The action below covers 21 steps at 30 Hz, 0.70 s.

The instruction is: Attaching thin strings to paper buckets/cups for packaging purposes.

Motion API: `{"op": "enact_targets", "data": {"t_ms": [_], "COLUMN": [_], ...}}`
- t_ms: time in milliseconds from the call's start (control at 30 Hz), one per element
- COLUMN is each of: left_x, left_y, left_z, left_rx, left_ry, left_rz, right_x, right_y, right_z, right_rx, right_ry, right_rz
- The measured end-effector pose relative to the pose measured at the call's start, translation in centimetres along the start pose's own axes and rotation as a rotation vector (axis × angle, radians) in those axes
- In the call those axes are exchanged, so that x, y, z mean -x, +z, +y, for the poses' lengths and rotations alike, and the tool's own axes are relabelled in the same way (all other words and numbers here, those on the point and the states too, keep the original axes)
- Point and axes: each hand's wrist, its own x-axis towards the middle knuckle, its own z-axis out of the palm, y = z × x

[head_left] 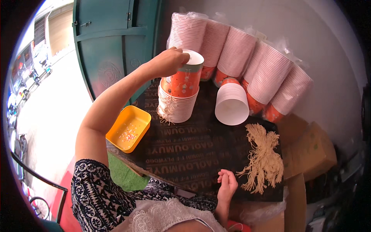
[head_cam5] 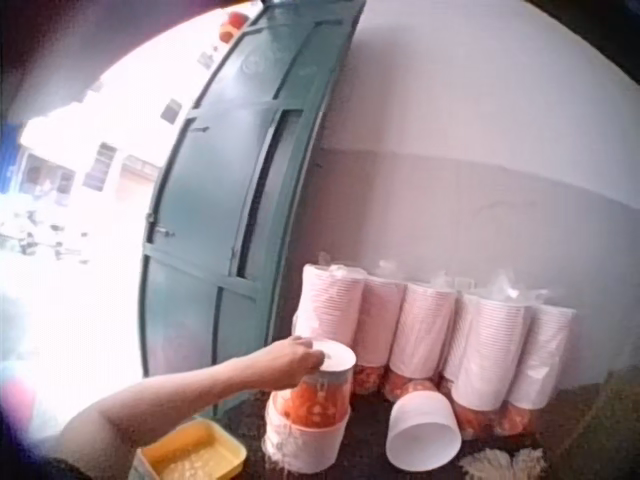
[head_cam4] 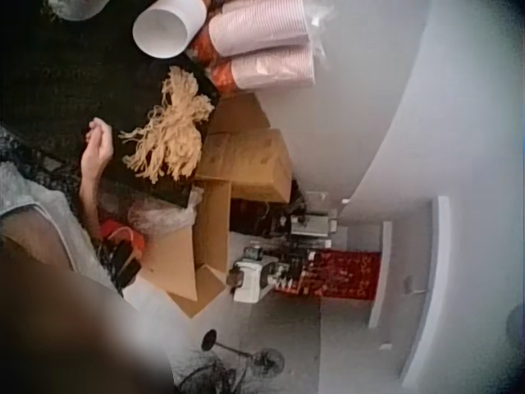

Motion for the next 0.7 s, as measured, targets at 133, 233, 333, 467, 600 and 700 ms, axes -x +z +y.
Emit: {"op": "enact_targets", "data": {"t_ms": [133,233,333,467,600,700], "left_x": [0.6,0.5,-0.2,-0.7,-1.1,-1.1], "left_y": [0.3,1.3,5.2,12.8,22.3,27.1], "left_z": [0.4,4.8,9.2,12.4,12.0,12.4], "left_rx": [-0.195,-0.276,0.032,0.172,0.408,0.569], "left_ry": [-0.012,0.120,0.187,-0.127,-0.546,-0.745], "left_rz": [0.116,0.342,0.240,-0.191,0.051,0.314], "right_x": [0.0,-0.8,-3.2,-10.4,-19.0,-24.9], "right_y": [-0.1,-0.8,-1.6,-1.1,-0.4,-1.0], "right_z": [0.4,-0.5,-0.6,-1.2,0.8,3.7], "right_rx": [0.003,0.078,0.220,0.506,0.628,0.765], "right_ry": [0.001,0.048,0.033,-0.377,-0.456,-0.532], "right_rz": [-0.042,-0.168,-0.210,-0.181,-0.063,0.078]}}
